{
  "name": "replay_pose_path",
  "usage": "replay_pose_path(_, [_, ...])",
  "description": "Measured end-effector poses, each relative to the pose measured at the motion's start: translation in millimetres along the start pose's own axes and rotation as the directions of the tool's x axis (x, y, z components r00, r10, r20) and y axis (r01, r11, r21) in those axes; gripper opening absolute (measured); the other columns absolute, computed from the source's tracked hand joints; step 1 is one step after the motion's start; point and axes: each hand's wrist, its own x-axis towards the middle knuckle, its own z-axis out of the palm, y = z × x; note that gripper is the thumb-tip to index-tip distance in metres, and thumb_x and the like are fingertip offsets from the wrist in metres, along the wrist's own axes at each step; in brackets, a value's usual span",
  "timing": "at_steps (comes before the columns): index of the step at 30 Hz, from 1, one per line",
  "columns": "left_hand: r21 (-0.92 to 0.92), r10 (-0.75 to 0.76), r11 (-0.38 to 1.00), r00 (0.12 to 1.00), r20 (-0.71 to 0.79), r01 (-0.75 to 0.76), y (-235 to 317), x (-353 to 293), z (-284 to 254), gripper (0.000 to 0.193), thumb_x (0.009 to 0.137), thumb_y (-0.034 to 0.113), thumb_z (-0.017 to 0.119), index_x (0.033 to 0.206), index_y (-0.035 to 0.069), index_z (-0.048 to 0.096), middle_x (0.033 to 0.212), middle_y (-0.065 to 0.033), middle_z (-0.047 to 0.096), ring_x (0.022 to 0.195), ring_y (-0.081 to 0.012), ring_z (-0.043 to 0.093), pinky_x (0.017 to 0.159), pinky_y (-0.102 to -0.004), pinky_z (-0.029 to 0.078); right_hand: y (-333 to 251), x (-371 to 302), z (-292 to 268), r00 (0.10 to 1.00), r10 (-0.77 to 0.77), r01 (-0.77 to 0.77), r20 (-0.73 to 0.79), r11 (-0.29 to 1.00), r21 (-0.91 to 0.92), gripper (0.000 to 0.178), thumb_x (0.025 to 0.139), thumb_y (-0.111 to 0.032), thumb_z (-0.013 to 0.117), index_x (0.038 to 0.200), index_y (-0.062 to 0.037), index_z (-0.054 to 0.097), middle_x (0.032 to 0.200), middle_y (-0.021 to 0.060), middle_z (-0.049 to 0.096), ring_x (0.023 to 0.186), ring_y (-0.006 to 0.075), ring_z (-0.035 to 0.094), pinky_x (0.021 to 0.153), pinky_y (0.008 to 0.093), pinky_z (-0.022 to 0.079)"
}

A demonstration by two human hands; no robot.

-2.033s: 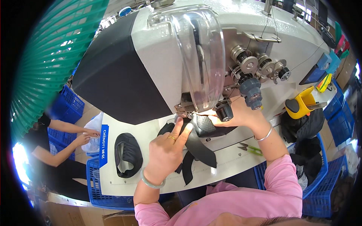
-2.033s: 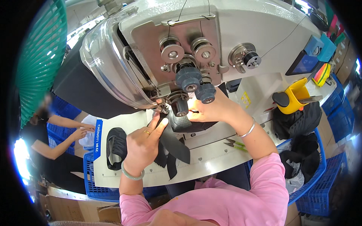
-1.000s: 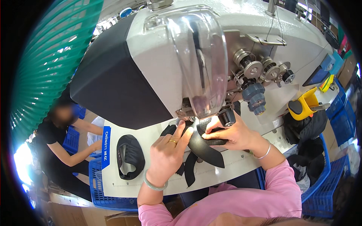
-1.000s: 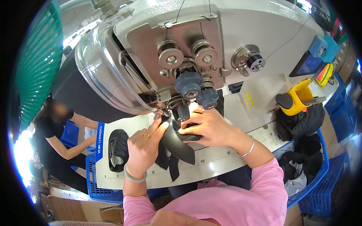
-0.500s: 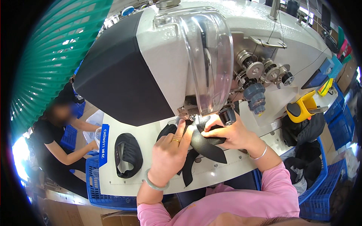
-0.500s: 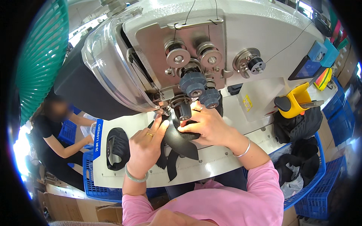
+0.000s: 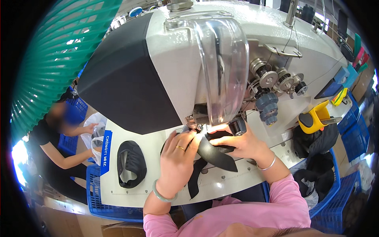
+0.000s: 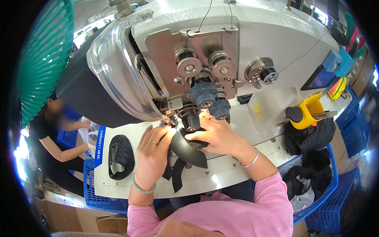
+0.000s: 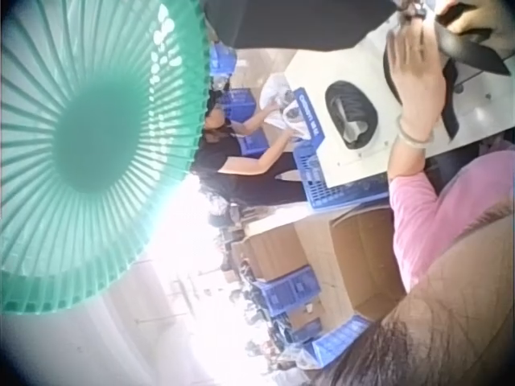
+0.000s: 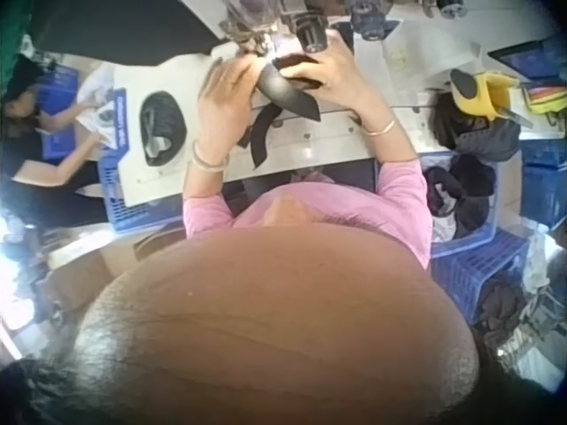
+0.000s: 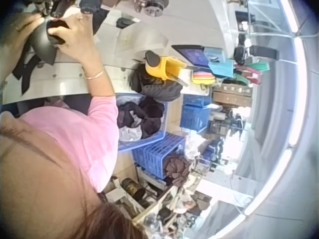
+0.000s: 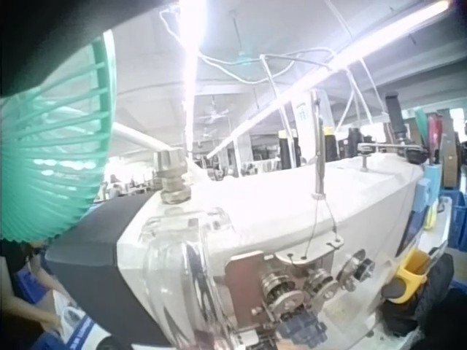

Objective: Stitching various components of a black shoe upper using an industrial sewing machine.

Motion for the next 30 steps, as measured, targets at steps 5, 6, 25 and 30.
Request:
replay_pose_path(5, [-0.443, -0.334, 0.841, 0.942, 0.030, 0.312, -6, -5, 5, 0.036, 0.064, -0.011, 0.059, 0.096, 0.002, 0.067, 0.089, -0.0126, 0.065, 0.075, -0.0292, 0.062, 0.066, -0.0332, 0.050, -17, -5, -17, 0.983, -0.082, 0.048, -0.167, 0.979, -0.200, 0.047, 0.057, -0.014, 0.079, 0.102, -0.0170, 0.068, 0.098, 0.0055, 0.058, 0.085, 0.0236, 0.059, 0.065, 0.0305, 0.043])
replay_pose_path(6, [-0.442, -0.331, 0.842, 0.943, 0.029, 0.309, -8, -6, 6, 0.036, 0.064, -0.011, 0.059, 0.096, 0.002, 0.067, 0.089, -0.0126, 0.065, 0.075, -0.0292, 0.062, 0.066, -0.0332, 0.050, -25, -7, -27, 0.968, -0.108, 0.067, -0.227, 0.981, -0.181, 0.049, 0.058, -0.014, 0.080, 0.105, -0.0126, 0.067, 0.095, 0.0054, 0.059, 0.081, 0.0217, 0.059, 0.064, 0.0283, 0.042])
replay_pose_path(25, [-0.131, -0.059, 0.990, 0.997, -0.044, 0.053, 1, -5, 9, 0.031, 0.066, -0.003, 0.064, 0.097, 0.003, 0.066, 0.096, -0.0076, 0.063, 0.082, -0.0251, 0.062, 0.067, -0.0321, 0.054, -24, -77, -52, 0.829, 0.537, -0.559, -0.154, 0.802, -0.212, 0.032, 0.065, -0.015, 0.074, 0.095, -0.0116, 0.066, 0.096, 0.0090, 0.064, 0.084, 0.0287, 0.063, 0.070, 0.0398, 0.050])
replay_pose_path(30, [-0.124, -0.067, 0.990, 0.997, -0.034, 0.062, 2, -6, 8, 0.034, 0.065, -0.004, 0.063, 0.098, 0.004, 0.066, 0.098, -0.0076, 0.062, 0.081, -0.0251, 0.062, 0.068, -0.0329, 0.053, -20, -11, -35, 0.994, 0.030, -0.050, -0.109, 0.981, -0.190, 0.054, 0.055, -0.011, 0.076, 0.107, -0.0144, 0.064, 0.114, 0.0082, 0.057, 0.106, 0.0325, 0.053, 0.087, 0.0431, 0.042])
